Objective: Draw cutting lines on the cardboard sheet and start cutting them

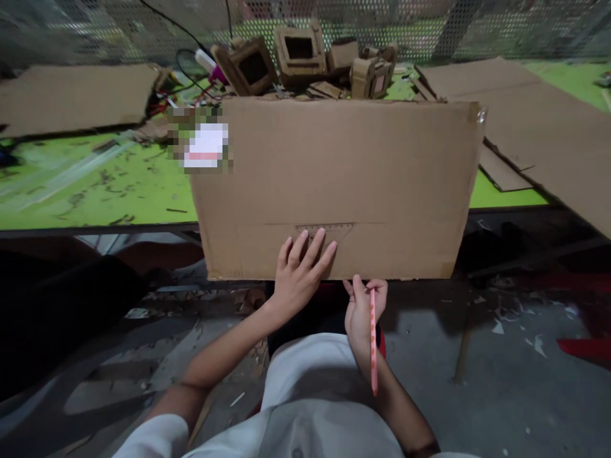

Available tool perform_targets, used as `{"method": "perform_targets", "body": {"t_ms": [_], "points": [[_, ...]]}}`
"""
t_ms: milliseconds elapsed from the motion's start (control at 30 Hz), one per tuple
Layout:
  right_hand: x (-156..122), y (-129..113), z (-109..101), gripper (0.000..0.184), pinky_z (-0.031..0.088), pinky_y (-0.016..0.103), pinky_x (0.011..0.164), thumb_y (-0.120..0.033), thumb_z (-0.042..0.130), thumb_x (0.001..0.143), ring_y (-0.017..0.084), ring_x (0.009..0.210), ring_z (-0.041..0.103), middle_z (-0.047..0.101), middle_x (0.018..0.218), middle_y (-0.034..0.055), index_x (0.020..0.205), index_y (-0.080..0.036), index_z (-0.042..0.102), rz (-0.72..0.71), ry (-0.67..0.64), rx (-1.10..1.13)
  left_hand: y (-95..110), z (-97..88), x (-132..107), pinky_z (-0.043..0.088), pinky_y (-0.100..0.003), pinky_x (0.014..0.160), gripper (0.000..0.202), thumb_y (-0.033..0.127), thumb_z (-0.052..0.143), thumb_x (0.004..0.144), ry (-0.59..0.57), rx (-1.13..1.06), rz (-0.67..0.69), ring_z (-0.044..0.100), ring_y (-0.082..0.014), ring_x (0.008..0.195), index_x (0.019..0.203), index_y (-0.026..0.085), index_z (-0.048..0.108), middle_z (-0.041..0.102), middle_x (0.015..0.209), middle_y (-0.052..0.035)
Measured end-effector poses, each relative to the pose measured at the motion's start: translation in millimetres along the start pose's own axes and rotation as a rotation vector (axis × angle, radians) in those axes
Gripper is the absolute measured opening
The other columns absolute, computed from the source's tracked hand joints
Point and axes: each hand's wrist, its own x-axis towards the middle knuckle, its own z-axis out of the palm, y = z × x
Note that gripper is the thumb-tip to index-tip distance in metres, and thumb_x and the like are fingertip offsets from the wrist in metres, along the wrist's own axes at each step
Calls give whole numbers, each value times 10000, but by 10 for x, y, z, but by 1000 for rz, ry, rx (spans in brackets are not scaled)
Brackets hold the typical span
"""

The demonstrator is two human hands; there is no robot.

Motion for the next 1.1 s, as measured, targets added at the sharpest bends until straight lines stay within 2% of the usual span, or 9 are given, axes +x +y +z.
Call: {"method": "perform_targets", "body": {"t_ms": [100,200,267,400,533,700,833,933,1100], "points": [[67,35,-129,295,539,209,642,-239,732,712,49,626,565,552,698,-82,754,-207,441,-94,-47,-97,-4,-6,3,141,-474,1172,504,185,509,884,-2,-12,11,285,-247,1409,1381,241,453,464,1447,-60],[139,40,-312,264,504,188,578,-259,740,709,76,681,605,596,752,-48,756,-200,487,-197,-96,-154,-2,-8,6,118,-481,1177,517,172,503,886,-16,-28,8,287,-234,1412,1393,243,435,448,1456,-75],[162,19,-445,250,488,198,554,-285,741,710,96,686,617,617,753,-30,753,-196,510,-216,-144,-160,-1,-3,5,108,-477,1180,520,162,502,884,-16,-28,7,298,-228,1407,1393,248,435,449,1456,-72],[124,-36,-695,222,442,210,502,-331,674,778,89,561,560,603,655,-23,696,-183,529,-253,-246,-169,2,12,-2,95,-469,1182,507,169,503,887,3,-22,2,321,-222,1396,1384,254,448,471,1440,-65],[56,-60,-857,238,400,217,474,-373,621,818,90,519,521,577,618,-24,689,-188,542,-333,-295,-163,3,15,0,92,-456,1183,509,156,501,883,13,-28,2,336,-215,1386,1380,257,455,490,1426,-62],[41,-72,-863,206,390,233,474,-357,600,831,95,496,509,573,612,-21,711,-194,561,-391,-360,-179,2,-4,11,134,-458,1170,491,159,477,890,14,-11,5,425,-224,1322,1369,267,472,513,1408,-59],[56,-71,-790,193,380,231,459,-335,584,840,102,498,503,560,605,-17,710,-196,552,-401,-392,-195,7,-5,9,172,-454,1157,503,174,500,883,15,-22,-6,425,-230,1316,1372,287,467,514,1404,-68],[44,-63,-766,181,375,231,453,-318,574,845,105,499,502,555,608,-18,712,-199,545,-399,-407,-206,17,6,4,181,-463,1152,515,190,535,868,30,-16,-25,404,-252,1326,1368,297,472,519,1399,-64],[2,-46,-805,178,376,241,495,-299,566,856,99,512,501,565,624,-21,713,-197,540,-380,-412,-234,30,25,-3,160,-475,1159,531,203,556,862,27,-30,-41,291,-254,1393,1376,297,459,502,1414,-65]]}}
